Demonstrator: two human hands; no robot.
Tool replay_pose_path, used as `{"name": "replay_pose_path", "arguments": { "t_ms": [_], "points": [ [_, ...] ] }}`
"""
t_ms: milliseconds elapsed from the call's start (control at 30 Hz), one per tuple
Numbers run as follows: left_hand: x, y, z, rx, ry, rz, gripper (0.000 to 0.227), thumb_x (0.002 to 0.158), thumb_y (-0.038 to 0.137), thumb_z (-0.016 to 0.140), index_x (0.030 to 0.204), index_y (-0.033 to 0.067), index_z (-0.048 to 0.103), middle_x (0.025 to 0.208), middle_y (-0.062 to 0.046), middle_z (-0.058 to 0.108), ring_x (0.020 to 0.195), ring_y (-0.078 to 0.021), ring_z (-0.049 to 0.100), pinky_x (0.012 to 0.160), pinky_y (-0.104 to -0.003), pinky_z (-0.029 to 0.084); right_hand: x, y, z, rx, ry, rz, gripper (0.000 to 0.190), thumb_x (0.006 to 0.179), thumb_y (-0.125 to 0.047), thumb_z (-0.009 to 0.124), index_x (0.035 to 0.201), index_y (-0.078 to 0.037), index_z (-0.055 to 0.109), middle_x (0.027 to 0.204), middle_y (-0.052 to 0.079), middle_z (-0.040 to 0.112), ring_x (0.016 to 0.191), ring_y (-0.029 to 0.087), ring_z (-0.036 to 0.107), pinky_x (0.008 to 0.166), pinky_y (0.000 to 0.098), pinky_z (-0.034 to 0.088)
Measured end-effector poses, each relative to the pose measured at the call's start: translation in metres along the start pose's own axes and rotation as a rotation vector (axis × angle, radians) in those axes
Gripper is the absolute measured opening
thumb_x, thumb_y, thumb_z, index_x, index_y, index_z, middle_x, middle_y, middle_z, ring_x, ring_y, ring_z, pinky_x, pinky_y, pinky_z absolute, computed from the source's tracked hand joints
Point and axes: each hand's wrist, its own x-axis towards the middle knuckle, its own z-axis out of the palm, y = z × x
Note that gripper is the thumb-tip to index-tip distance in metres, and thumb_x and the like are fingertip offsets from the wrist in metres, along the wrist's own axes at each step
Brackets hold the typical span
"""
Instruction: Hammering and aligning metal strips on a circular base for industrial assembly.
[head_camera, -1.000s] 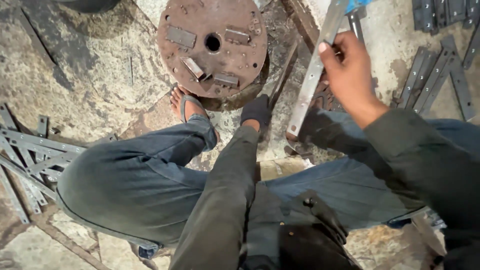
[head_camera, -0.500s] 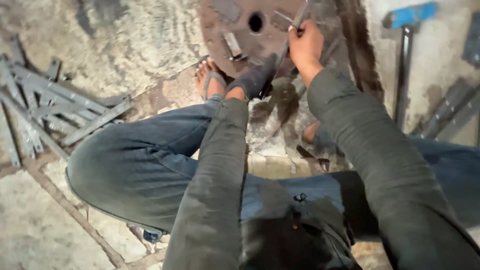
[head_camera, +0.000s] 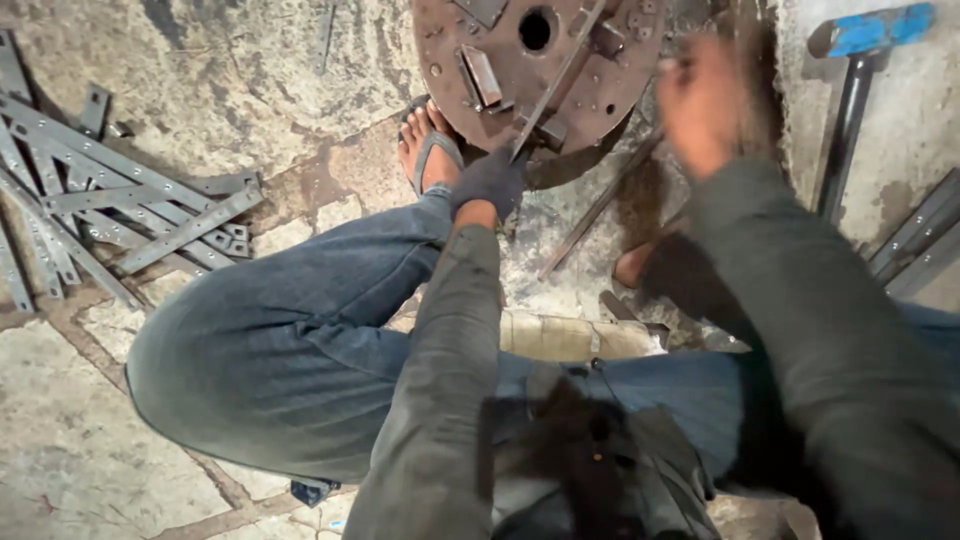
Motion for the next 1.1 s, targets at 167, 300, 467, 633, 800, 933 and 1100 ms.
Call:
{"name": "replay_pose_path", "arguments": {
  "t_ms": [167,300,467,633,800,933,1100],
  "points": [
    [0.021,-0.004,0.006,-0.033,0.043,0.113,0.051,0.098,0.055,0.045,0.132,0.02,0.062,0.122,-0.022,0.068,0.115,-0.0438,0.063,0.098,-0.053,0.049,-0.05,0.31,0.009,-0.67,0.443,0.145,0.078,0.101,-0.034,0.069,0.151,0.012,0.031,0.151,0.033,0.036,0.138,0.05,0.04,0.116,0.0604,0.028],
    [0.026,0.006,0.001,-0.043,0.054,0.176,0.052,0.1,0.054,0.044,0.13,0.0147,0.062,0.12,-0.023,0.069,0.116,-0.043,0.064,0.096,-0.053,0.049,-0.082,0.24,-0.039,-0.445,0.182,0.677,0.05,0.109,-0.035,0.075,0.141,-0.004,0.051,0.14,0.023,0.048,0.129,0.046,0.048,0.098,0.0613,0.043],
    [0.033,0.015,-0.002,-0.03,0.016,0.13,0.049,0.099,0.051,0.045,0.129,0.0162,0.064,0.122,-0.023,0.068,0.116,-0.0432,0.062,0.097,-0.053,0.048,-0.083,0.241,-0.024,-0.443,0.362,0.6,0.033,0.099,-0.017,0.075,0.125,-0.007,0.058,0.121,0.016,0.061,0.111,0.04,0.06,0.09,0.0527,0.049],
    [0.043,0.024,-0.007,0.056,-0.006,0.116,0.051,0.096,0.051,0.044,0.127,0.0164,0.065,0.124,-0.021,0.067,0.117,-0.0425,0.062,0.098,-0.052,0.048,-0.084,0.153,-0.056,-0.347,0.389,0.376,0.022,0.101,-0.016,0.076,0.115,-0.001,0.066,0.097,0.02,0.07,0.085,0.041,0.067,0.076,0.0522,0.05],
    [0.086,0.003,0.017,0.087,-0.066,0.147,0.049,0.093,0.041,0.045,0.127,0.0136,0.065,0.125,-0.022,0.065,0.117,-0.043,0.061,0.098,-0.051,0.048,-0.09,0.069,-0.06,-0.199,0.084,0.276,0.053,0.113,-0.045,0.078,0.092,0.003,0.068,0.077,0.019,0.065,0.068,0.04,0.062,0.064,0.0517,0.046],
    [0.092,0.004,0.021,0.104,-0.075,0.173,0.048,0.095,0.041,0.045,0.126,0.0115,0.067,0.125,-0.023,0.067,0.117,-0.0425,0.063,0.099,-0.051,0.05,-0.089,-0.032,-0.07,0.114,0.024,0.21,0.05,0.108,-0.05,0.07,0.107,0.0,0.07,0.077,0.016,0.067,0.07,0.033,0.067,0.065,0.043,0.05],
    [0.095,0.003,0.016,0.131,-0.13,0.111,0.046,0.093,0.04,0.049,0.122,0.0116,0.071,0.129,-0.02,0.065,0.119,-0.0414,0.063,0.1,-0.051,0.049,-0.088,-0.034,-0.025,0.182,-0.064,0.022,0.057,0.107,-0.058,0.063,0.104,-0.001,0.067,0.075,0.017,0.064,0.068,0.033,0.065,0.064,0.045,0.049]
  ]
}}
